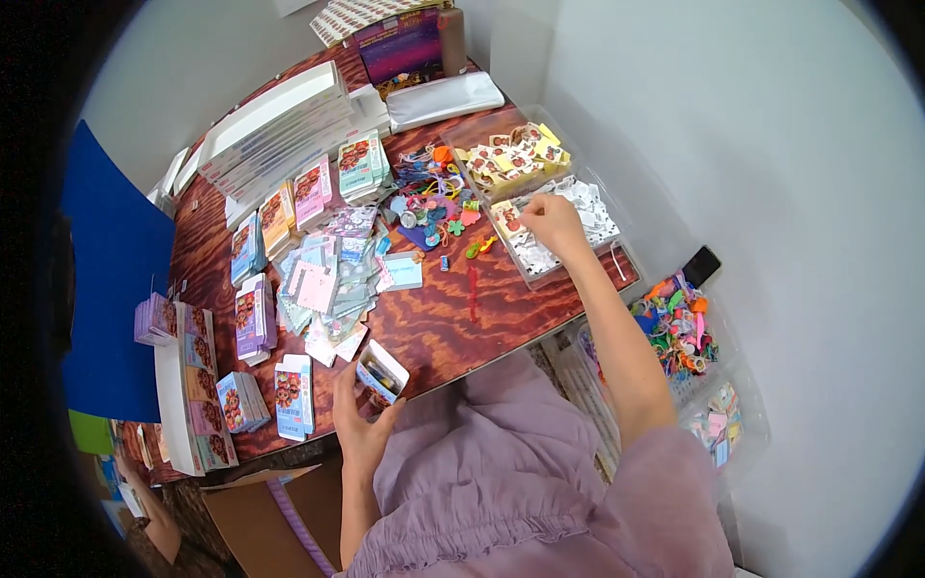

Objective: Sorting and inspecting small colorful packets and stickers on a table.

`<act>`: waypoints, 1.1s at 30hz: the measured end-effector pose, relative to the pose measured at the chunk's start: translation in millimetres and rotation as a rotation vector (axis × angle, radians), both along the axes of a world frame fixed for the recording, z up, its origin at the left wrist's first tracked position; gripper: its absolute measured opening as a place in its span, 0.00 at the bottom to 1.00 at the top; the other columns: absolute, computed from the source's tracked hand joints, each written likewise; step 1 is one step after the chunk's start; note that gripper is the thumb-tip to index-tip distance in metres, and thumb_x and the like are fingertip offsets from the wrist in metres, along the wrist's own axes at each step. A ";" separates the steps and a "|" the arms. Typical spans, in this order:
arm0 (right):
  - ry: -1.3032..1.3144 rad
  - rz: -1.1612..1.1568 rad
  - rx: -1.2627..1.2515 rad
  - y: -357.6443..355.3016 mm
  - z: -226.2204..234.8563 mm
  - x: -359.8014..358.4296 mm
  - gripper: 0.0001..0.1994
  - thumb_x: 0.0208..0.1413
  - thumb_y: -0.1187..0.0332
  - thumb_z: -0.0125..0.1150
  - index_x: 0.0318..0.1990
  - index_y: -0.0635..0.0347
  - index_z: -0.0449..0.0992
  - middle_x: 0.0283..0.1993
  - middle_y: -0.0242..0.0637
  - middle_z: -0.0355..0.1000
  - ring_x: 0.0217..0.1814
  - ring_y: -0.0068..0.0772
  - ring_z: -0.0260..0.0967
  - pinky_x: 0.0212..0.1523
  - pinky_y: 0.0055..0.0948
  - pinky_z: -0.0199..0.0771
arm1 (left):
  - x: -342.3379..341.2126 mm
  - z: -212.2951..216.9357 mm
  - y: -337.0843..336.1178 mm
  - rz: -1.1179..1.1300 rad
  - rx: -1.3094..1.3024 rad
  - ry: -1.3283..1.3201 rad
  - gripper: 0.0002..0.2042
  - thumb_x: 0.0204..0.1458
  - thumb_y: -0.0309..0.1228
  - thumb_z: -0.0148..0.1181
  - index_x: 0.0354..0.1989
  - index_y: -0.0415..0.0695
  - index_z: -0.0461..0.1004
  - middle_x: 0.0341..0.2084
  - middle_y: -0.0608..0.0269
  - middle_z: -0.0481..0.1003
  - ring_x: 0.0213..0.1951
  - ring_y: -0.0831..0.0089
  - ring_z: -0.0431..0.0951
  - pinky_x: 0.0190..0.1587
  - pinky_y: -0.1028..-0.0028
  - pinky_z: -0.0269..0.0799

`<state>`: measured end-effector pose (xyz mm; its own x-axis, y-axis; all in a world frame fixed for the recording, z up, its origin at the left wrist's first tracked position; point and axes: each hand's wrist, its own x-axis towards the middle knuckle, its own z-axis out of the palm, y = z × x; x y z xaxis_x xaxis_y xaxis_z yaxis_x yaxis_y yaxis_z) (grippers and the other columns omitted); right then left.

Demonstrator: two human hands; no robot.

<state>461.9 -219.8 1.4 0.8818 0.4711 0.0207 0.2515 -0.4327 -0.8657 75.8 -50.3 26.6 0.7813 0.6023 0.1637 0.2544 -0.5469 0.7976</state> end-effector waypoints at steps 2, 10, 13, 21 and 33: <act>-0.087 -0.015 -0.040 7.6 2.9 -6.7 0.14 0.41 0.60 0.71 0.26 0.62 0.78 0.24 0.39 0.74 0.27 0.35 0.72 0.31 0.34 0.71 | 1.7 -1.8 -2.5 0.016 -0.065 0.001 0.37 0.40 0.25 0.75 0.62 0.39 0.65 0.53 0.52 0.70 0.51 0.58 0.75 0.49 0.67 0.74; -0.030 0.065 -0.121 9.1 10.7 7.8 0.12 0.49 0.63 0.65 0.34 0.64 0.83 0.22 0.38 0.74 0.24 0.29 0.71 0.28 0.33 0.69 | 6.3 -0.7 -4.8 0.021 -0.138 -0.023 0.37 0.39 0.25 0.75 0.62 0.39 0.65 0.53 0.52 0.69 0.52 0.59 0.74 0.50 0.67 0.74; 0.102 0.047 -0.015 -8.7 17.3 18.3 0.11 0.53 0.66 0.62 0.38 0.64 0.84 0.25 0.35 0.75 0.24 0.23 0.70 0.25 0.29 0.69 | -3.7 -7.5 0.8 -0.020 -0.094 -0.005 0.39 0.41 0.18 0.72 0.64 0.38 0.61 0.57 0.57 0.63 0.55 0.65 0.72 0.50 0.68 0.79; 0.040 -0.093 0.165 -53.1 34.1 36.3 0.18 0.56 0.74 0.55 0.54 0.56 0.80 0.24 0.26 0.68 0.20 0.16 0.61 0.20 0.21 0.61 | -10.9 -4.2 0.4 0.047 -0.091 0.003 0.39 0.37 0.24 0.75 0.62 0.39 0.66 0.54 0.51 0.69 0.54 0.56 0.73 0.54 0.65 0.70; -0.597 -0.272 -0.359 -19.0 10.0 34.3 0.09 0.54 0.71 0.55 0.30 0.61 0.81 0.39 0.48 0.76 0.41 0.55 0.74 0.42 0.47 0.74 | -13.0 -4.1 3.2 0.044 -0.054 0.021 0.39 0.35 0.24 0.75 0.62 0.38 0.66 0.54 0.50 0.69 0.53 0.56 0.73 0.53 0.65 0.70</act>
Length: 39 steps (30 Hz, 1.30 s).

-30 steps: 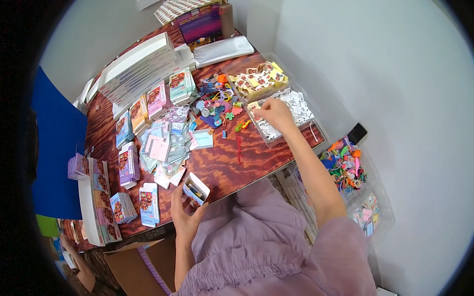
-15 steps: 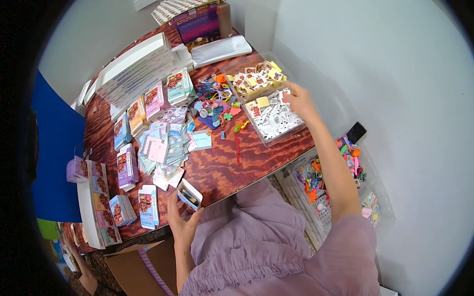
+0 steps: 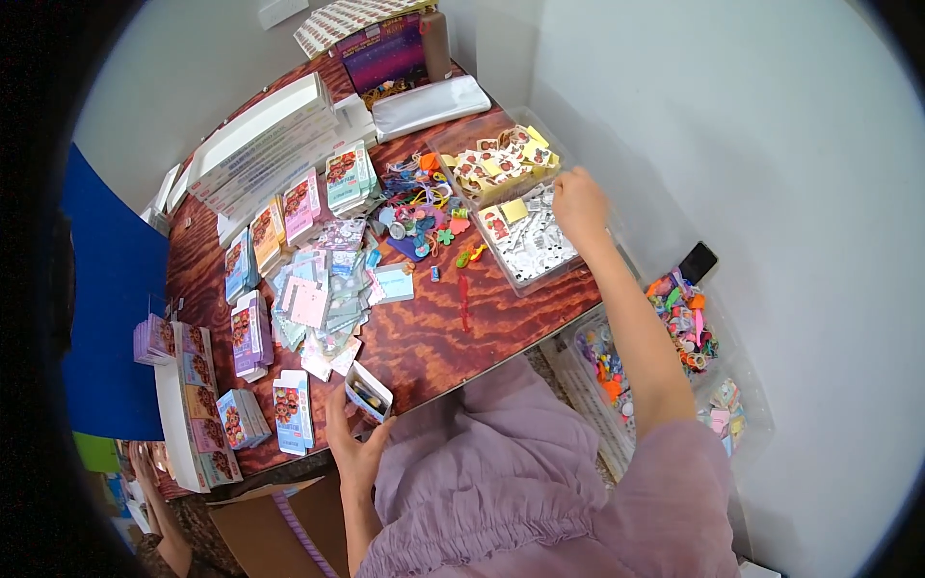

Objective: Sorting and inspecting small colorful packets and stickers on a table.

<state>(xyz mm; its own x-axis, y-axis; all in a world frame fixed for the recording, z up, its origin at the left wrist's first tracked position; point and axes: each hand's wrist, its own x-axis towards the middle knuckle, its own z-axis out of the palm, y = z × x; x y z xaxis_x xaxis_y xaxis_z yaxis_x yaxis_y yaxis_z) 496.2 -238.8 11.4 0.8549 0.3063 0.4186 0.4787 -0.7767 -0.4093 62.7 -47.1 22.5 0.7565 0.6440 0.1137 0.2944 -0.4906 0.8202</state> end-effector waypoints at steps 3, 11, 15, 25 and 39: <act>0.108 -0.059 0.003 16.6 5.1 8.0 0.10 0.53 0.67 0.57 0.30 0.62 0.82 0.35 0.49 0.77 0.38 0.55 0.75 0.40 0.48 0.75 | -3.0 -3.5 0.0 0.022 -0.025 -0.006 0.39 0.35 0.24 0.76 0.62 0.38 0.66 0.54 0.51 0.69 0.53 0.56 0.72 0.53 0.65 0.70; 0.324 -0.159 -0.014 22.2 -20.7 24.9 0.12 0.46 0.60 0.64 0.30 0.59 0.85 0.31 0.49 0.80 0.34 0.50 0.79 0.37 0.45 0.75 | -3.7 -2.0 3.5 0.012 0.004 0.003 0.39 0.35 0.25 0.76 0.62 0.39 0.66 0.53 0.51 0.70 0.53 0.57 0.72 0.53 0.65 0.70; 0.326 -0.119 0.072 11.8 -29.7 32.1 0.10 0.47 0.62 0.65 0.29 0.60 0.84 0.28 0.46 0.80 0.32 0.47 0.78 0.35 0.44 0.74 | -6.5 -10.2 6.9 0.033 -0.062 -0.022 0.39 0.36 0.25 0.76 0.62 0.39 0.66 0.52 0.52 0.69 0.52 0.58 0.72 0.53 0.65 0.70; 0.130 0.299 -0.043 5.1 5.5 -11.8 0.09 0.48 0.64 0.65 0.31 0.60 0.82 0.36 0.41 0.74 0.41 0.46 0.75 0.41 0.40 0.73 | -7.9 -6.0 12.7 0.073 -0.099 -0.025 0.40 0.37 0.24 0.76 0.63 0.38 0.65 0.52 0.53 0.68 0.51 0.60 0.73 0.51 0.66 0.71; 0.190 0.137 0.011 -20.3 13.5 -25.7 0.05 0.52 0.71 0.58 0.31 0.61 0.77 0.34 0.46 0.76 0.36 0.50 0.75 0.36 0.43 0.72 | -22.7 -4.9 17.5 0.056 -0.164 0.011 0.42 0.38 0.18 0.73 0.67 0.39 0.61 0.56 0.57 0.64 0.54 0.65 0.72 0.49 0.70 0.79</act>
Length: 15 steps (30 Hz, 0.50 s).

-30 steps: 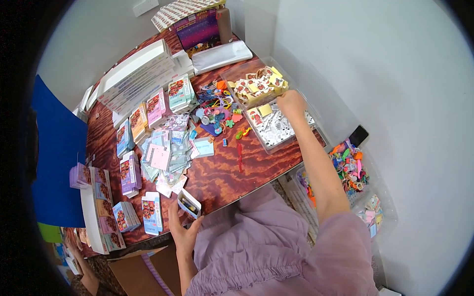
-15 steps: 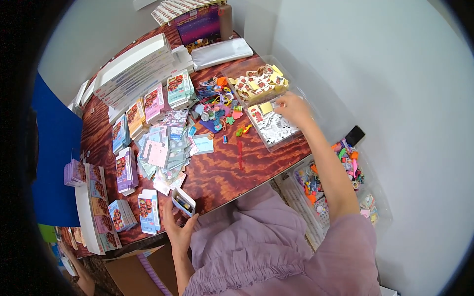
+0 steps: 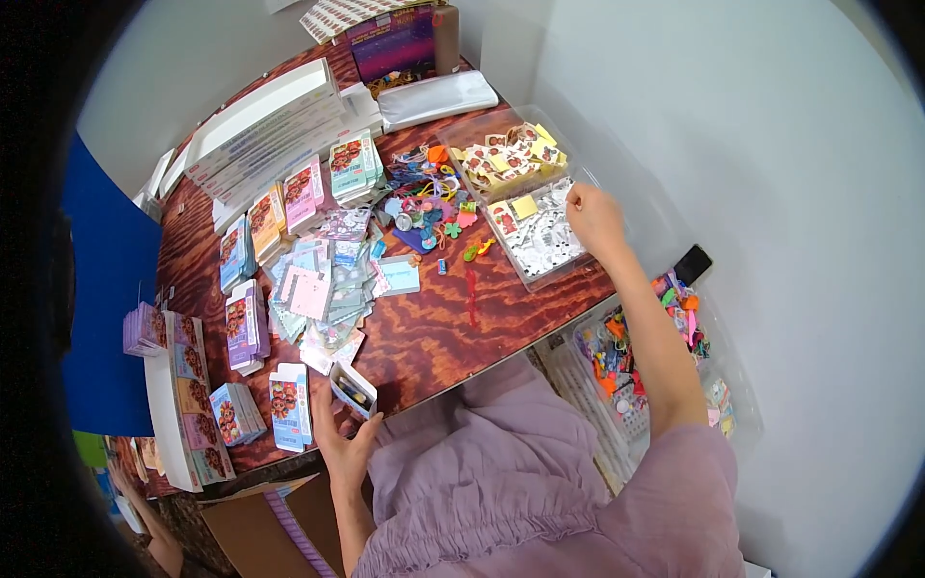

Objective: Sorting and inspecting small colorful packets and stickers on a table.

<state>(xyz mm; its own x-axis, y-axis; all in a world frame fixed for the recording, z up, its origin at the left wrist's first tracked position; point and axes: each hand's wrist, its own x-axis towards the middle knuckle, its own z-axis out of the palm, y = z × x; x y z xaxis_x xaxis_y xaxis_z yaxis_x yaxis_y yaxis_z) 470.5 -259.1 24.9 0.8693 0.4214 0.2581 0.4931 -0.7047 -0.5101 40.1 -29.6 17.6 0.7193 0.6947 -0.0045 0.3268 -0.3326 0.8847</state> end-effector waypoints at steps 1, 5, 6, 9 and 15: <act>-0.027 -0.031 -0.009 2.0 2.5 0.7 0.04 0.52 0.71 0.58 0.31 0.61 0.77 0.34 0.46 0.77 0.35 0.50 0.75 0.35 0.44 0.72 | 2.5 1.2 0.2 0.004 -0.005 -0.007 0.42 0.38 0.17 0.73 0.66 0.39 0.61 0.56 0.57 0.64 0.54 0.65 0.72 0.49 0.70 0.80; -0.070 -0.059 -0.051 4.3 1.2 8.2 0.04 0.53 0.71 0.58 0.31 0.60 0.77 0.35 0.45 0.76 0.36 0.50 0.75 0.36 0.45 0.73 | 14.6 6.7 -2.1 0.027 0.037 -0.098 0.39 0.37 0.22 0.75 0.64 0.39 0.65 0.53 0.58 0.67 0.50 0.67 0.74 0.44 0.71 0.76; -0.196 -0.075 -0.078 5.4 -3.1 12.7 0.03 0.53 0.72 0.58 0.31 0.59 0.77 0.35 0.45 0.75 0.37 0.50 0.75 0.37 0.46 0.74 | 14.9 5.4 -1.7 0.029 0.045 -0.100 0.39 0.37 0.22 0.75 0.63 0.39 0.65 0.53 0.57 0.68 0.50 0.67 0.74 0.45 0.70 0.76; -0.387 0.040 -0.215 11.8 -0.4 15.4 0.04 0.52 0.73 0.57 0.32 0.58 0.78 0.36 0.43 0.74 0.39 0.48 0.75 0.39 0.46 0.75 | 11.4 1.6 -2.9 0.027 0.049 -0.088 0.39 0.37 0.23 0.75 0.62 0.38 0.65 0.52 0.56 0.68 0.50 0.66 0.74 0.45 0.70 0.76; -0.408 0.367 -0.398 17.6 -3.5 11.3 0.07 0.50 0.75 0.56 0.34 0.57 0.81 0.35 0.39 0.73 0.45 0.44 0.74 0.41 0.42 0.77 | 5.3 -3.0 -3.1 0.035 0.093 -0.052 0.39 0.36 0.24 0.76 0.61 0.37 0.66 0.52 0.54 0.69 0.50 0.63 0.73 0.47 0.69 0.73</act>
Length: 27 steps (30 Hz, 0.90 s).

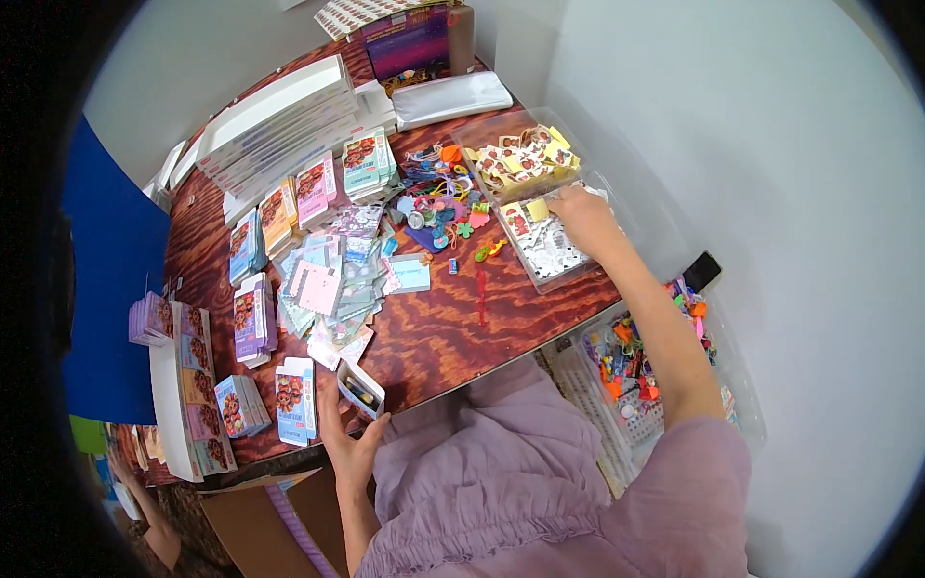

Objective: Sorting and inspecting small colorful packets and stickers on a table.

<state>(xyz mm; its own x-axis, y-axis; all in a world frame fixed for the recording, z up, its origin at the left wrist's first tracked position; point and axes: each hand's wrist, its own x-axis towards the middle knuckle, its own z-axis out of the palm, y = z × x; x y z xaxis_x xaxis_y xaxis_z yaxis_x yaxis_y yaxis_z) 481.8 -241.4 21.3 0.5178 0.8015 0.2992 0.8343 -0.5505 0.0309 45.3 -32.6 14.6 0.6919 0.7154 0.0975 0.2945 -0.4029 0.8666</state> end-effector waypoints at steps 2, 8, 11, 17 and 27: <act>-0.006 0.009 -0.013 -1.0 -1.4 1.6 0.08 0.49 0.75 0.57 0.34 0.56 0.81 0.35 0.39 0.73 0.46 0.44 0.74 0.41 0.41 0.77 | -1.1 0.8 0.1 0.011 -0.010 0.016 0.39 0.36 0.25 0.76 0.61 0.37 0.66 0.52 0.54 0.69 0.50 0.62 0.73 0.48 0.69 0.72; 0.115 -0.113 0.145 -17.8 -3.8 6.3 0.06 0.52 0.72 0.61 0.36 0.56 0.82 0.36 0.40 0.75 0.42 0.43 0.75 0.39 0.40 0.75 | -2.4 1.4 -0.5 0.027 -0.026 0.023 0.39 0.36 0.25 0.76 0.62 0.37 0.65 0.53 0.53 0.68 0.50 0.61 0.73 0.49 0.68 0.72; 0.373 -0.257 0.414 -27.3 -3.8 9.6 0.06 0.54 0.69 0.64 0.36 0.60 0.81 0.31 0.36 0.77 0.32 0.34 0.74 0.32 0.33 0.73 | 1.6 4.6 -1.3 0.014 -0.054 0.010 0.39 0.36 0.25 0.76 0.62 0.37 0.65 0.53 0.53 0.68 0.52 0.60 0.73 0.50 0.67 0.72; 1.087 -0.368 0.745 -29.4 15.6 -4.6 0.06 0.58 0.68 0.65 0.34 0.62 0.80 0.25 0.24 0.72 0.22 0.14 0.66 0.20 0.18 0.63 | 17.1 18.8 -8.8 -0.102 0.069 -0.002 0.38 0.39 0.25 0.75 0.63 0.40 0.66 0.55 0.50 0.69 0.55 0.57 0.73 0.55 0.64 0.71; 1.268 -0.247 0.723 -10.4 39.2 -50.8 0.05 0.55 0.69 0.67 0.32 0.58 0.78 0.23 0.24 0.71 0.20 0.12 0.63 0.20 0.15 0.59 | 32.4 22.5 -20.4 -0.153 0.026 -0.010 0.37 0.41 0.25 0.74 0.63 0.38 0.65 0.54 0.51 0.69 0.50 0.59 0.77 0.45 0.68 0.77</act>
<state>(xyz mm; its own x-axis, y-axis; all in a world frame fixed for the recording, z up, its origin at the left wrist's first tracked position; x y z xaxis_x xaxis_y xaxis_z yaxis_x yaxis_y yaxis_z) 431.1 -251.9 60.5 0.8304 0.5339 -0.1595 -0.0203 -0.2571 -0.9662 77.7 -53.1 37.1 0.7917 0.5986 0.1221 0.2191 -0.4648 0.8579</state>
